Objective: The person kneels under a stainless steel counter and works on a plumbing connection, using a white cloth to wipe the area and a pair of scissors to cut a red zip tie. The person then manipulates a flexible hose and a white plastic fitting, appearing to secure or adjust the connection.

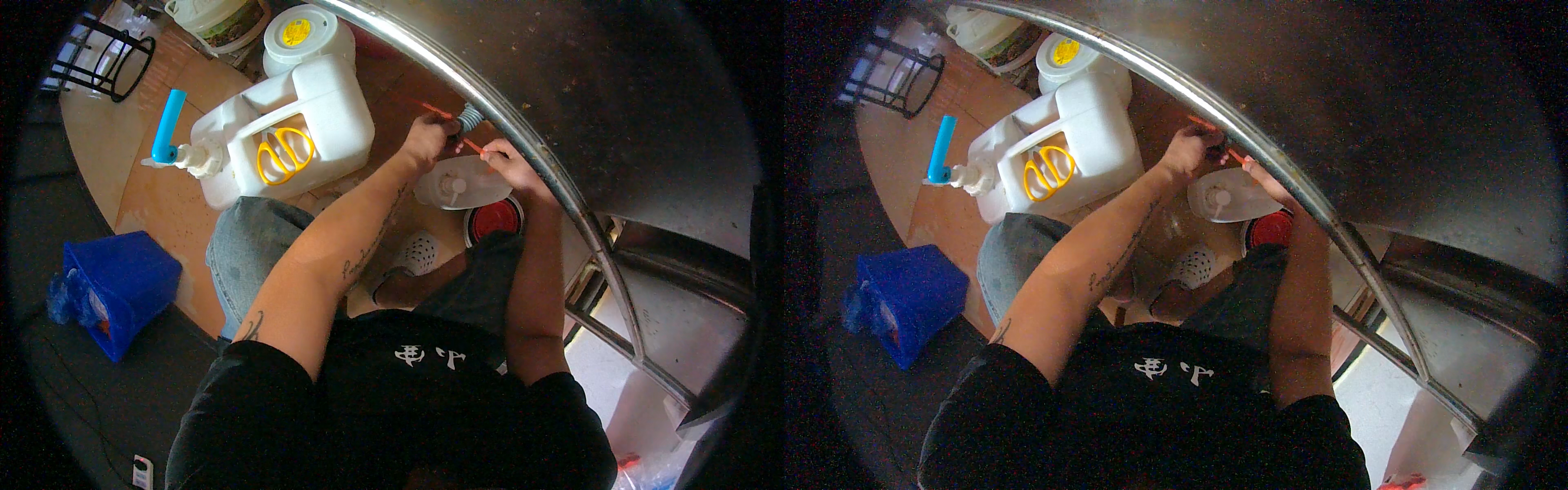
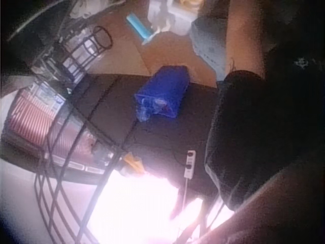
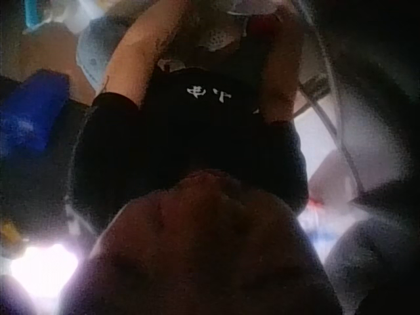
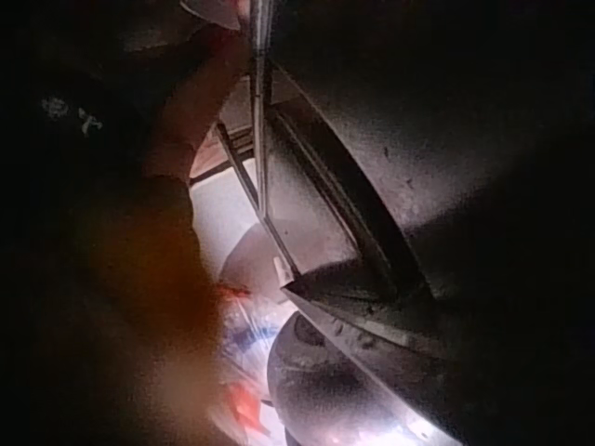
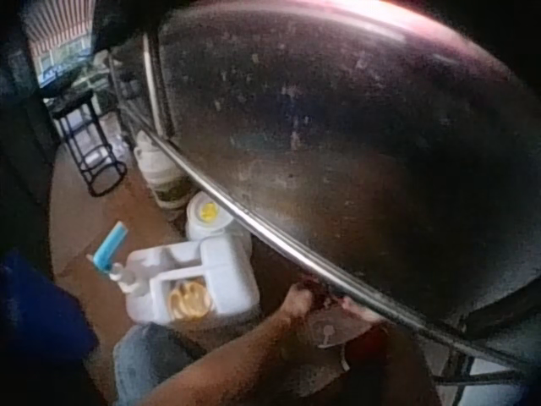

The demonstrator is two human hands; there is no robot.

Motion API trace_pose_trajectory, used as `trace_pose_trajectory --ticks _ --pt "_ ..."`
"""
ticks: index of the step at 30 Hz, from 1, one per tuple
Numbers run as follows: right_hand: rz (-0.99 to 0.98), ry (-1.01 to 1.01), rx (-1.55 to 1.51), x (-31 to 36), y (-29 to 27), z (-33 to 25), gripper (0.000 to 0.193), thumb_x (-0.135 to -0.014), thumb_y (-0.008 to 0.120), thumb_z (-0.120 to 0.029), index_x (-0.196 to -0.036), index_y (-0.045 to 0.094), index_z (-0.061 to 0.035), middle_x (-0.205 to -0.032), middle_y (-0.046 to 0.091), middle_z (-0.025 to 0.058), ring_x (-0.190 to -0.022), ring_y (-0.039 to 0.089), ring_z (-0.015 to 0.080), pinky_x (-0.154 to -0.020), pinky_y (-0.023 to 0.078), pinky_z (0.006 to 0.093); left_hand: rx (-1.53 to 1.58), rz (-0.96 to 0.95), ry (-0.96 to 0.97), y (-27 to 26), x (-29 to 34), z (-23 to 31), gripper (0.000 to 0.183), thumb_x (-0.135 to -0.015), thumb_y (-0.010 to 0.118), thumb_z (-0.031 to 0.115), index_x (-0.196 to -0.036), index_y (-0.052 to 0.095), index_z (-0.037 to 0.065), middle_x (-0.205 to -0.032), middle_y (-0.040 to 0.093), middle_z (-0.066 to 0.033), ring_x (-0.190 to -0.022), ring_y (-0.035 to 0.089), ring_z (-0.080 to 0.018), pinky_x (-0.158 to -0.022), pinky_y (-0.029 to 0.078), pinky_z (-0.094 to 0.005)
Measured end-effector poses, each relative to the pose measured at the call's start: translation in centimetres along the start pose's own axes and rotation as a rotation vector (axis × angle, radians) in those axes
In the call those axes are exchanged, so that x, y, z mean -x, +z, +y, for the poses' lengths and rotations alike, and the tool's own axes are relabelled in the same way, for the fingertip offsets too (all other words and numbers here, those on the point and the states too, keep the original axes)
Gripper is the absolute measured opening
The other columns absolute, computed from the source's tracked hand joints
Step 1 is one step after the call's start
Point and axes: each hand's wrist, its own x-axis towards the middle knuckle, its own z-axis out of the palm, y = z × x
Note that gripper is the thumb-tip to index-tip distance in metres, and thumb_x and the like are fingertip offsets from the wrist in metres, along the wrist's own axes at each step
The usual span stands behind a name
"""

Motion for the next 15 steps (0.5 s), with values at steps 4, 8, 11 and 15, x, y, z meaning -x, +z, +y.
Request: trace_pose_trajectory --ticks 4,8,11,15 --pt "0.021 0.145 -0.154 -0.3 -0.8 -3.6 0.012 -0.091 0.069 -0.015 -0.096 0.072 -0.0045 -0.081 0.067 0.0046 -0.079 0.063 0.0133 -0.071 0.050 0.0319 -0.048 0.001 0.022 0.1 0.3 -0.1 0.015 -0.094 0.063 0.007 -0.107 0.058 0.000 -0.091 0.066 -0.0137 -0.074 0.065 -0.0248 -0.064 0.054 -0.0392" --pt "0.040 -0.341 0.128 -2.8 -2.2 -6.6 0.013 -0.090 0.067 -0.012 -0.100 0.071 -0.0037 -0.087 0.069 0.0064 -0.083 0.065 0.0205 -0.076 0.051 0.0350 -0.092 0.067 0.057 0.7 0.6 -0.5 0.018 -0.094 0.066 0.010 -0.108 0.059 0.001 -0.093 0.066 -0.0109 -0.075 0.065 -0.0233 -0.065 0.055 -0.0381" --pt "0.032 -0.401 0.313 -7.2 -0.4 -6.7 0.014 -0.091 0.067 -0.013 -0.101 0.070 -0.0040 -0.090 0.068 0.0074 -0.085 0.065 0.0214 -0.078 0.051 0.0356 -0.113 0.052 0.098 1.0 1.0 -0.4 0.020 -0.095 0.066 0.012 -0.111 0.059 0.003 -0.096 0.066 -0.0093 -0.078 0.064 -0.0223 -0.067 0.056 -0.0379" --pt "-0.030 -0.345 0.492 -11.6 2.2 -5.1 0.016 -0.091 0.066 -0.014 -0.103 0.070 -0.0043 -0.094 0.068 0.0087 -0.089 0.064 0.0227 -0.080 0.051 0.0364 -0.109 0.068 0.121 1.0 1.5 -0.1 0.022 -0.096 0.066 0.016 -0.114 0.057 0.005 -0.098 0.064 -0.0074 -0.083 0.062 -0.0200 -0.069 0.056 -0.0375"
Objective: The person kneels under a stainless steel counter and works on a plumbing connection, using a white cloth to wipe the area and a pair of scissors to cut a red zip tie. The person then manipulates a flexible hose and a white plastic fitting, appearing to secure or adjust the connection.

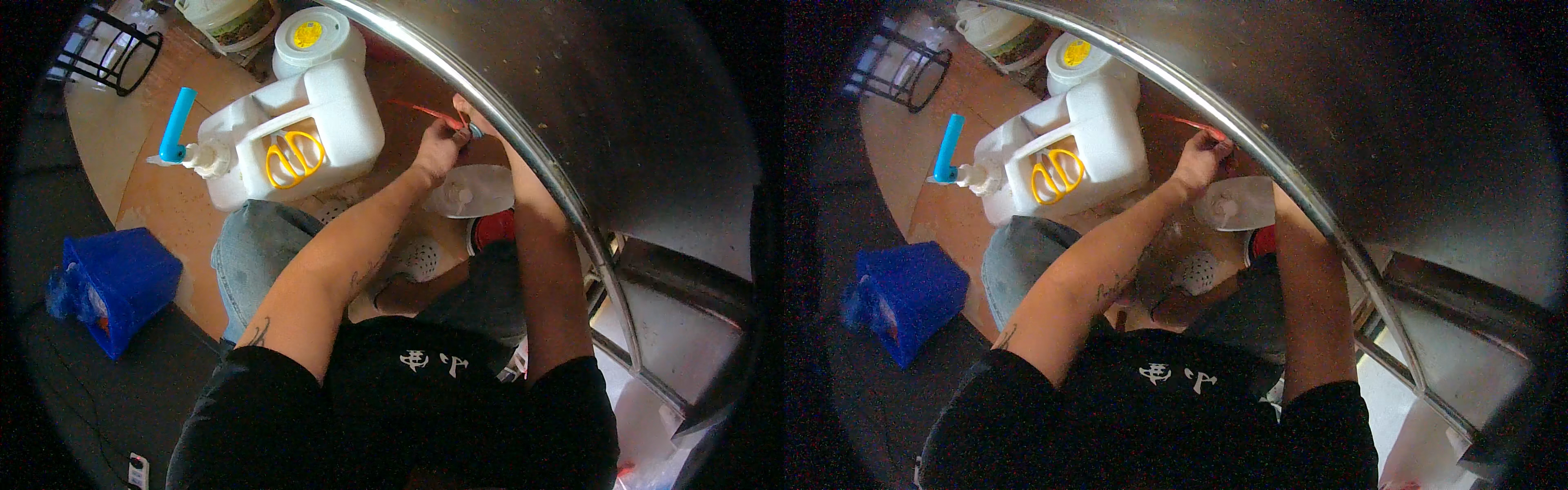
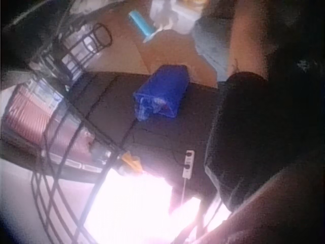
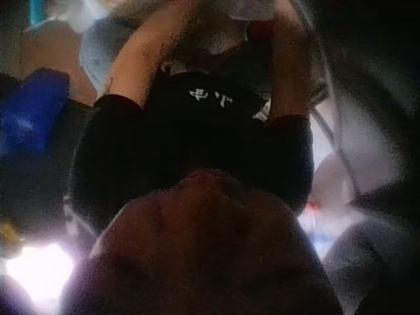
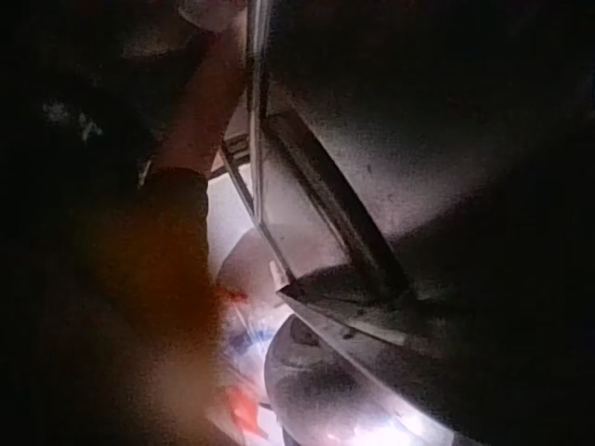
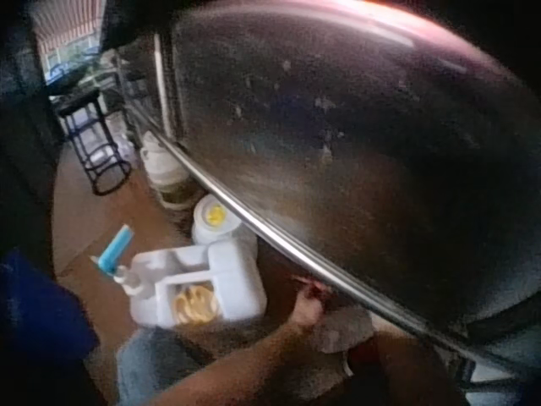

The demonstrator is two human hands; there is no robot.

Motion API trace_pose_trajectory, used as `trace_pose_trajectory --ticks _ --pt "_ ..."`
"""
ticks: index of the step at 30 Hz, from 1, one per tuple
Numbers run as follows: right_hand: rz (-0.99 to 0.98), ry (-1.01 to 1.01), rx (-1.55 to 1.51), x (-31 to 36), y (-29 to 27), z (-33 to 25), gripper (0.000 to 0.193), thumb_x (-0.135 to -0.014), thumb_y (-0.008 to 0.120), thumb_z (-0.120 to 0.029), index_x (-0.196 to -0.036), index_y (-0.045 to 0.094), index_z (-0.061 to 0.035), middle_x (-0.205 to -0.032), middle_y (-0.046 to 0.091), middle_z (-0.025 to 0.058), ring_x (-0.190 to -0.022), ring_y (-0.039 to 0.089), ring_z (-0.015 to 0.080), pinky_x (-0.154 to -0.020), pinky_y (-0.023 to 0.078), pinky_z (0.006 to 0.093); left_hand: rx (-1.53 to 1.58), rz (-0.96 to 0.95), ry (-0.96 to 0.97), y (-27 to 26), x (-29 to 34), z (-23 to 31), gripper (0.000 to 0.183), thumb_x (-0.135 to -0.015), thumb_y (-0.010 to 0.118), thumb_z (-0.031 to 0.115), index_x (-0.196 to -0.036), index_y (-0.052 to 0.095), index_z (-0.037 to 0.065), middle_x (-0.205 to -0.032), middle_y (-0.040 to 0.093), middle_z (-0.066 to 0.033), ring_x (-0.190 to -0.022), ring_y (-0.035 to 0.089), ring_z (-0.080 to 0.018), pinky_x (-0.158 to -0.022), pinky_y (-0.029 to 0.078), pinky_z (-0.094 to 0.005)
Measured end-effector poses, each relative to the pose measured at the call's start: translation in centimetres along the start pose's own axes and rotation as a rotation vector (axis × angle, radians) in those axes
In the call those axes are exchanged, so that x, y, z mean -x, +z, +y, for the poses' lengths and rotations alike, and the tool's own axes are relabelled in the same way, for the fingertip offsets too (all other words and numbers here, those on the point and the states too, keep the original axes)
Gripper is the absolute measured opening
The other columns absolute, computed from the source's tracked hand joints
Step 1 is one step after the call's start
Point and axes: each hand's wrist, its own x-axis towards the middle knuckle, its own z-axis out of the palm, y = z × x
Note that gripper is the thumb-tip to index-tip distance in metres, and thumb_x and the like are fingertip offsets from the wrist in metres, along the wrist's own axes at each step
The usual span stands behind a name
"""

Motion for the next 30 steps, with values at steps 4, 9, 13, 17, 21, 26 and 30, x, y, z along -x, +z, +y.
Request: trace_pose_trajectory --ticks 4,9,13,17,21,26,30 --pt "-0.069 0.025 0.080 -1.7 1.6 0.8 0.017 -0.092 0.065 -0.015 -0.105 0.070 -0.0047 -0.098 0.067 0.0100 -0.092 0.064 0.0239 -0.083 0.050 0.0372 -0.061 0.024 0.094 -0.4 -0.1 -0.6 0.021 -0.098 0.065 0.016 -0.114 0.056 0.007 -0.097 0.060 -0.0053 -0.083 0.059 -0.0170 -0.070 0.055 -0.0356" --pt "-0.130 0.055 0.143 -2.5 2.6 1.1 0.019 -0.093 0.065 -0.016 -0.108 0.069 -0.0051 -0.103 0.067 0.0117 -0.096 0.063 0.0254 -0.086 0.050 0.0382 -0.178 0.069 0.223 -0.3 -0.6 -3.0 0.022 -0.099 0.061 0.014 -0.118 0.052 0.005 -0.096 0.060 -0.0050 -0.082 0.056 -0.0147 -0.071 0.052 -0.0324" --pt "-0.174 0.068 0.180 -2.9 3.5 1.4 0.021 -0.093 0.064 -0.017 -0.110 0.069 -0.0055 -0.107 0.066 0.0130 -0.100 0.063 0.0267 -0.088 0.049 0.0390 -0.296 0.100 0.333 0.0 -0.8 -4.3 0.019 -0.099 0.058 0.009 -0.118 0.054 0.004 -0.094 0.061 -0.0047 -0.079 0.054 -0.0125 -0.069 0.049 -0.0302" --pt "-0.219 0.080 0.220 -3.4 4.3 1.4 0.022 -0.094 0.063 -0.018 -0.111 0.068 -0.0058 -0.111 0.065 0.0143 -0.103 0.063 0.0279 -0.091 0.049 0.0398 -0.422 0.118 0.330 0.1 -0.8 -4.8 0.015 -0.099 0.055 0.006 -0.112 0.060 0.003 -0.092 0.062 -0.0047 -0.079 0.053 -0.0108 -0.068 0.047 -0.0283" --pt "-0.266 0.082 0.270 -4.0 5.0 1.0 0.024 -0.094 0.063 -0.020 -0.113 0.068 -0.0062 -0.115 0.065 0.0157 -0.106 0.062 0.0291 -0.094 0.048 0.0406 -0.439 0.070 0.268 -0.1 -0.9 -4.9 0.015 -0.099 0.053 0.005 -0.109 0.063 0.001 -0.092 0.062 -0.0053 -0.078 0.055 -0.0123 -0.069 0.047 -0.0275" --pt "-0.247 0.142 0.236 -2.6 5.2 1.2 0.026 -0.095 0.062 -0.021 -0.116 0.067 -0.0066 -0.121 0.064 0.0173 -0.111 0.062 0.0307 -0.097 0.048 0.0416 -0.370 0.034 0.305 -0.2 -0.9 -4.0 0.017 -0.098 0.056 0.008 -0.110 0.064 -0.001 -0.094 0.066 -0.0085 -0.079 0.059 -0.0173 -0.071 0.049 -0.0315" --pt "0.331 0.455 -1.137 3.6 4.5 2.6 0.032 -0.097 0.062 -0.018 -0.127 0.062 -0.0066 -0.124 0.063 0.0180 -0.114 0.061 0.0280 -0.098 0.049 0.0401 -0.207 -0.003 0.038 -1.1 -1.2 -1.8 0.017 -0.095 0.061 0.010 -0.108 0.063 0.000 -0.100 0.069 -0.0129 -0.082 0.064 -0.0218 -0.075 0.051 -0.0371"
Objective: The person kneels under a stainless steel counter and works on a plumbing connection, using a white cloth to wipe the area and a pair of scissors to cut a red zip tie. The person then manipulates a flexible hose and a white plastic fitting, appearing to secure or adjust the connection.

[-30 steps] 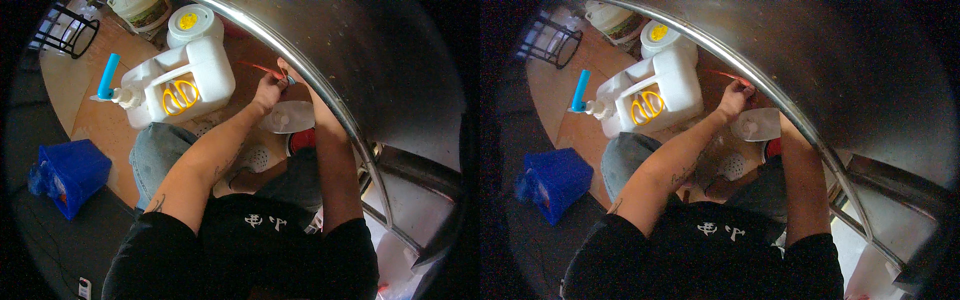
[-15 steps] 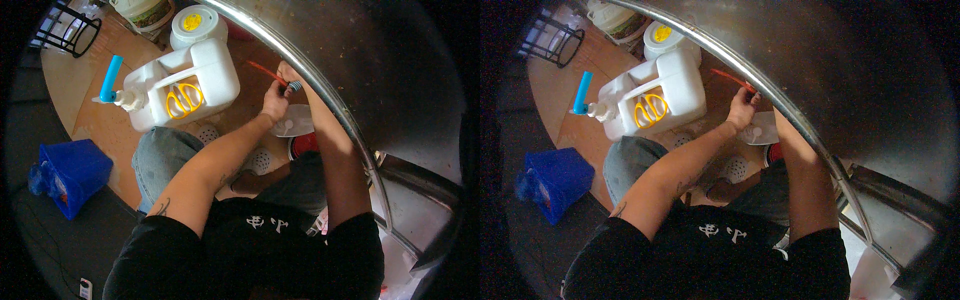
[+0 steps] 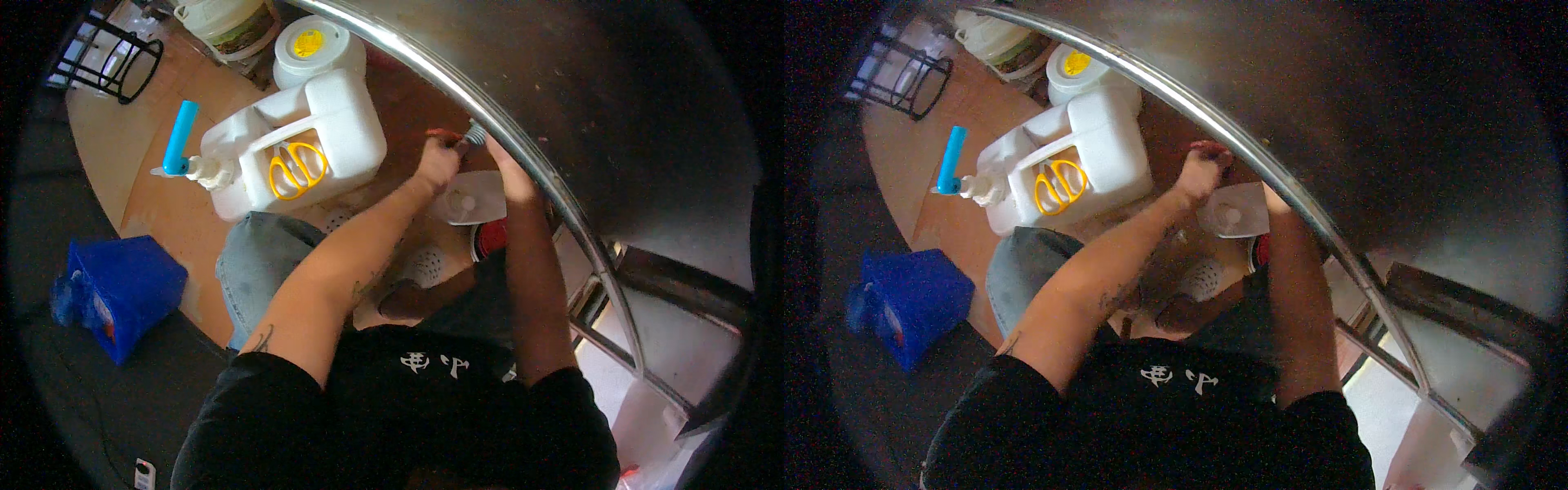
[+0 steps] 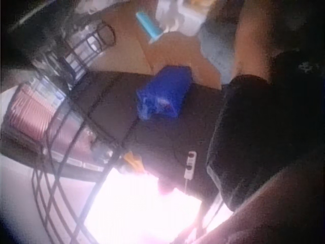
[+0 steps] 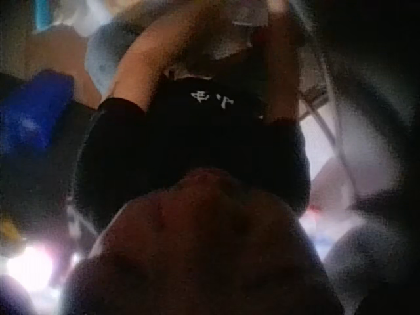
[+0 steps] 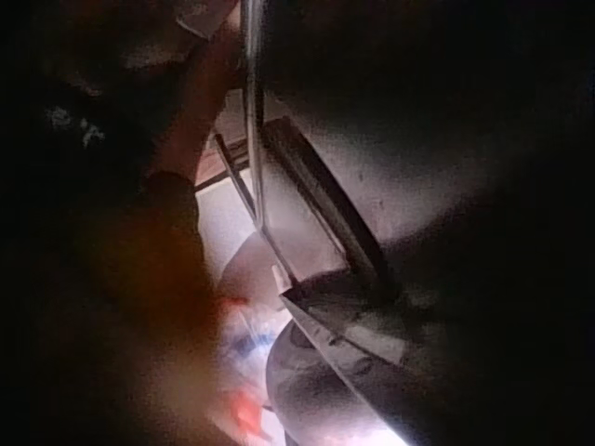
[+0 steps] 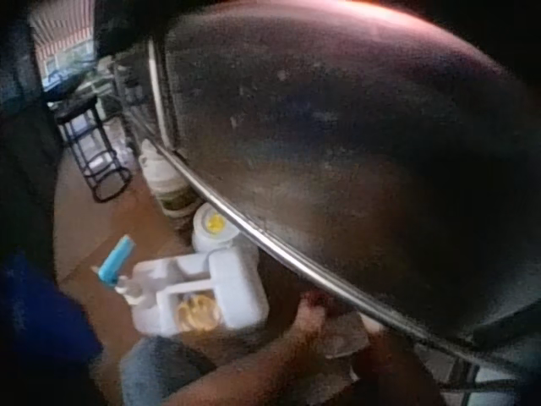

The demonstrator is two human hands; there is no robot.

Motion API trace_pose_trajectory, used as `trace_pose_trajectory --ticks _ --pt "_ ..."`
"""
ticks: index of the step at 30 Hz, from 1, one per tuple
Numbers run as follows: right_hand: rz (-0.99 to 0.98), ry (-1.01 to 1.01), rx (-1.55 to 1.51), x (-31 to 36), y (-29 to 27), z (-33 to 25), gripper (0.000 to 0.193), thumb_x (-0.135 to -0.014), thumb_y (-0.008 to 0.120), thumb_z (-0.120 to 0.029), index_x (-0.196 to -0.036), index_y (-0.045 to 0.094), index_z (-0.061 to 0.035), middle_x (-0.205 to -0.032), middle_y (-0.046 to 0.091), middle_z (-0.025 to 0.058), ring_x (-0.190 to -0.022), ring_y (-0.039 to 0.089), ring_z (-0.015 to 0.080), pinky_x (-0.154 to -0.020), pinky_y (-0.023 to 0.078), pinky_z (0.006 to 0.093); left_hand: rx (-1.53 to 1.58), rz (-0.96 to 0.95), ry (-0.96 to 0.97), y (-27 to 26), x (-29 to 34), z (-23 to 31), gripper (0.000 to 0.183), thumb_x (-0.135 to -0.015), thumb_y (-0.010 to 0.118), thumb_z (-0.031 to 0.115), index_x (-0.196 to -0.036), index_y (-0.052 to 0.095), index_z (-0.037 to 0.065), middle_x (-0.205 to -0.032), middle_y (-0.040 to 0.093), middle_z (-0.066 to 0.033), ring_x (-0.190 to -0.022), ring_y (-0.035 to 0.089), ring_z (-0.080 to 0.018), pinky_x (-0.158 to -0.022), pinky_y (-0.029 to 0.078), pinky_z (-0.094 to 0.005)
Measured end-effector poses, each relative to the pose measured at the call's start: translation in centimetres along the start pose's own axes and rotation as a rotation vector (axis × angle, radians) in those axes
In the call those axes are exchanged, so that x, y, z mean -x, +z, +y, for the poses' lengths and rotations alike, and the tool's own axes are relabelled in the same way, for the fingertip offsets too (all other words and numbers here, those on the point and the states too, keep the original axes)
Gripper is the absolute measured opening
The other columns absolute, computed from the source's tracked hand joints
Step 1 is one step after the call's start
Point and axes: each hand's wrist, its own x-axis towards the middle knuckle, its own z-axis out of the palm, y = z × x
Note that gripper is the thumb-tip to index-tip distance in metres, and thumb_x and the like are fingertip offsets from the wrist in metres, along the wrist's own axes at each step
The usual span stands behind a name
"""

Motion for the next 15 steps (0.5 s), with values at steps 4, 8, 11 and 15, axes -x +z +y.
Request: trace_pose_trajectory --ticks 4,8,11,15 --pt "0.098 0.275 -0.202 5.5 -3.1 2.0 0.032 -0.094 0.059 -0.004 -0.126 0.057 -0.0048 -0.120 0.061 0.0119 -0.099 0.065 0.0236 -0.083 0.054 0.0389 -0.003 -0.228 -0.147 -0.9 -0.7 2.3 0.014 -0.095 0.060 0.013 -0.103 0.064 0.001 -0.092 0.068 -0.0127 -0.076 0.065 -0.0235 -0.069 0.054 -0.0392" --pt "-0.125 0.239 -0.460 5.8 -1.8 3.4 0.020 -0.099 0.055 -0.003 -0.118 0.057 -0.0050 -0.104 0.060 0.0070 -0.086 0.060 0.0178 -0.075 0.056 0.0325 0.340 -0.260 -0.269 -0.7 -1.0 4.1 0.017 -0.096 0.060 0.013 -0.103 0.064 -0.002 -0.087 0.068 -0.0151 -0.076 0.068 -0.0273 -0.076 0.058 -0.0404" --pt "-0.110 0.180 -0.450 5.2 -0.8 3.6 0.018 -0.097 0.047 0.000 -0.110 0.057 -0.0061 -0.101 0.055 0.0037 -0.088 0.056 0.0168 -0.084 0.049 0.0319 0.434 -0.286 -0.340 -0.7 -1.1 4.6 0.019 -0.099 0.055 0.014 -0.103 0.061 -0.004 -0.090 0.065 -0.0181 -0.078 0.064 -0.0311 -0.077 0.057 -0.0442" --pt "-0.160 0.143 -0.233 5.5 -1.0 3.4 0.018 -0.099 0.046 -0.002 -0.114 0.057 -0.0037 -0.100 0.057 0.0028 -0.090 0.058 0.0141 -0.082 0.049 0.0308 0.411 -0.335 -0.392 -1.5 -1.9 4.4 0.021 -0.100 0.053 0.017 -0.106 0.059 -0.003 -0.092 0.064 -0.0154 -0.080 0.063 -0.0298 -0.077 0.057 -0.0431"
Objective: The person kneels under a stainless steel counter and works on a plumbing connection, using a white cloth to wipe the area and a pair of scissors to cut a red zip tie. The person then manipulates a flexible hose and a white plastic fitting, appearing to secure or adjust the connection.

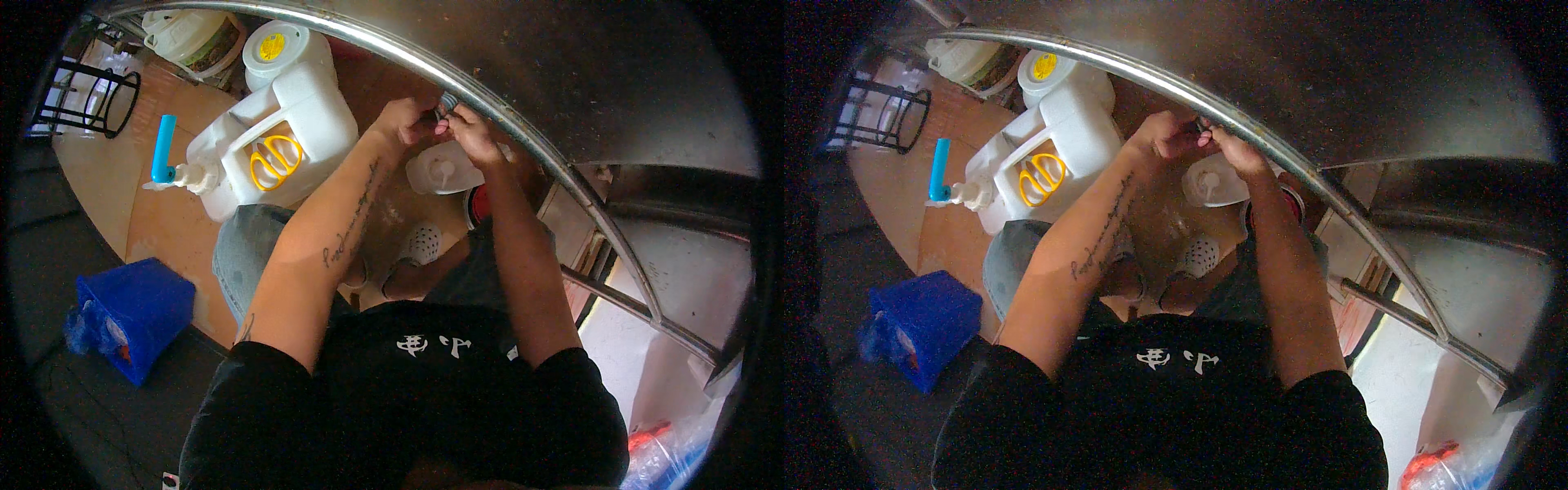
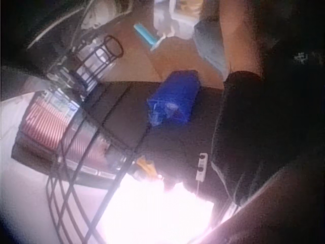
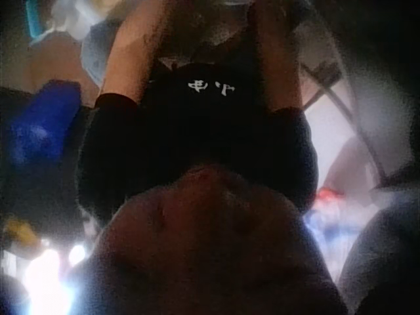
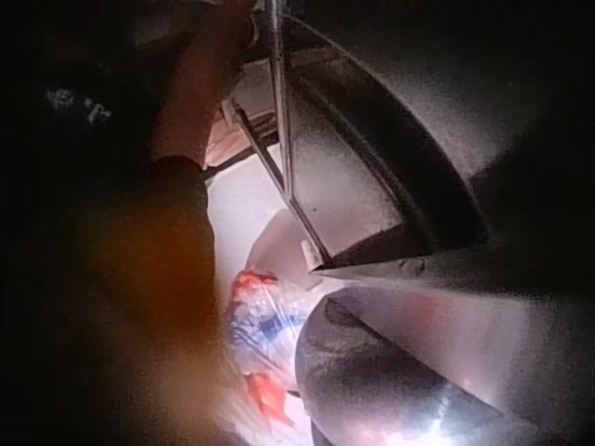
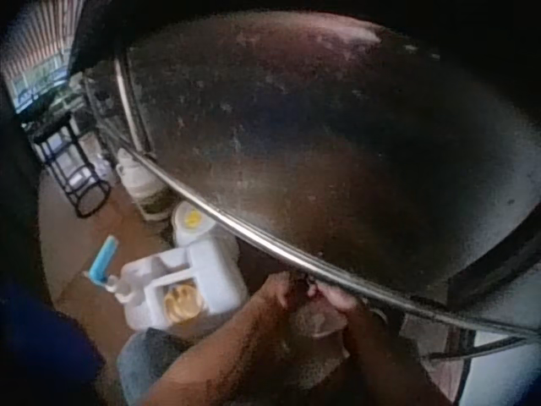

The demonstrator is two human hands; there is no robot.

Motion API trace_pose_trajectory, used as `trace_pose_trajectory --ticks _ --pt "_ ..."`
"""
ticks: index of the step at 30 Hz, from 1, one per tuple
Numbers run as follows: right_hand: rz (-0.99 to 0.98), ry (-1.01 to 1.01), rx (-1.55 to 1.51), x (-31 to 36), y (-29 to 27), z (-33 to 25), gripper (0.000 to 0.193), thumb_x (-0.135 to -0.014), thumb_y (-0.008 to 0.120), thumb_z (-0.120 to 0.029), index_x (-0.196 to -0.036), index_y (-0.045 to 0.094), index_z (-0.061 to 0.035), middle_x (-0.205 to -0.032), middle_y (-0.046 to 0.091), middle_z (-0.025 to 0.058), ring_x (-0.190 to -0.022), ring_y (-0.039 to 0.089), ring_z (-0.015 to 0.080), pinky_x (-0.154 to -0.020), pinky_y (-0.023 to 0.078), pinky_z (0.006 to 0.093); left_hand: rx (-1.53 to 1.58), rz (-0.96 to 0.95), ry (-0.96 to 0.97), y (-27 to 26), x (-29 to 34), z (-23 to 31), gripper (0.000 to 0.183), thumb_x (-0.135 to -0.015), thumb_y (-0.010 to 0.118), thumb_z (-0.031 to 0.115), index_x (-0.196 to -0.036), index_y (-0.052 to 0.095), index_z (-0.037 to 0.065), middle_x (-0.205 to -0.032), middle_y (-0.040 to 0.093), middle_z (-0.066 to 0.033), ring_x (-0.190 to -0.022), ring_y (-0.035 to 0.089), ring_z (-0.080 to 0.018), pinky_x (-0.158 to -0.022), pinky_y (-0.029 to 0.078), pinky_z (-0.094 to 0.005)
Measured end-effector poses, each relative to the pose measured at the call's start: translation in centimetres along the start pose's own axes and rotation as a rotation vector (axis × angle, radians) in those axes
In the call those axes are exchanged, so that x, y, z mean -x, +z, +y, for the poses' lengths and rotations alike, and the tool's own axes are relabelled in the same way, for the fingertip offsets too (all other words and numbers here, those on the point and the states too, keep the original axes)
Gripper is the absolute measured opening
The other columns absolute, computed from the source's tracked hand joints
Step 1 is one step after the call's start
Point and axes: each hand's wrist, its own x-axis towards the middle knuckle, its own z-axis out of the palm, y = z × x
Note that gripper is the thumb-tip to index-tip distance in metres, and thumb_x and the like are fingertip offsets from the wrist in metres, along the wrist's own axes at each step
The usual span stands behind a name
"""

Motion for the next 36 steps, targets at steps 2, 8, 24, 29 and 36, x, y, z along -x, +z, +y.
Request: trace_pose_trajectory --ticks 2,8,24,29,36 --pt "0.004 0.075 -0.004 0.2 -0.2 -0.2 0.019 -0.099 0.047 -0.003 -0.114 0.058 -0.0020 -0.100 0.058 0.0031 -0.090 0.058 0.0131 -0.082 0.048 0.0288 -0.032 -0.052 -0.002 -0.5 -0.4 0.2 0.021 -0.100 0.053 0.017 -0.105 0.060 -0.003 -0.093 0.064 -0.0149 -0.081 0.064 -0.0286 -0.076 0.058 -0.0412" --pt "0.019 0.110 0.213 0.5 0.0 -0.5 0.017 -0.099 0.049 -0.008 -0.108 0.063 -0.0012 -0.093 0.063 0.0025 -0.083 0.057 0.0099 -0.074 0.047 0.0265 -0.040 -0.041 -0.053 -1.5 -1.3 -0.2 0.021 -0.100 0.054 0.017 -0.106 0.062 -0.002 -0.094 0.066 -0.0151 -0.081 0.065 -0.0265 -0.073 0.058 -0.0369" --pt "0.153 0.000 -0.097 0.1 1.1 0.2 0.009 -0.094 0.051 -0.005 -0.100 0.058 -0.0064 -0.092 0.060 0.0045 -0.078 0.061 0.0157 -0.068 0.050 0.0301 0.024 -0.057 -0.043 -1.1 -1.2 0.0 0.018 -0.100 0.052 0.014 -0.102 0.059 -0.003 -0.090 0.063 -0.0164 -0.078 0.061 -0.0288 -0.072 0.055 -0.0411" --pt "0.053 0.070 -0.232 0.0 0.8 -0.3 0.011 -0.094 0.049 -0.004 -0.101 0.057 -0.0067 -0.095 0.061 0.0050 -0.078 0.059 0.0157 -0.069 0.050 0.0306 -0.013 -0.057 -0.086 -1.6 -1.4 0.0 0.018 -0.099 0.053 0.015 -0.104 0.060 -0.001 -0.094 0.064 -0.0159 -0.085 0.063 -0.0288 -0.075 0.057 -0.0391" --pt "0.084 0.117 0.092 0.4 0.8 -0.3 0.013 -0.100 0.047 -0.013 -0.105 0.058 -0.0099 -0.090 0.061 -0.0006 -0.073 0.055 0.0095 -0.066 0.047 0.0284 0.072 -0.004 -0.128 -0.6 -1.4 0.1 0.024 -0.102 0.045 0.013 -0.098 0.059 -0.006 -0.091 0.063 -0.0203 -0.077 0.061 -0.0331 -0.065 0.056 -0.0396"
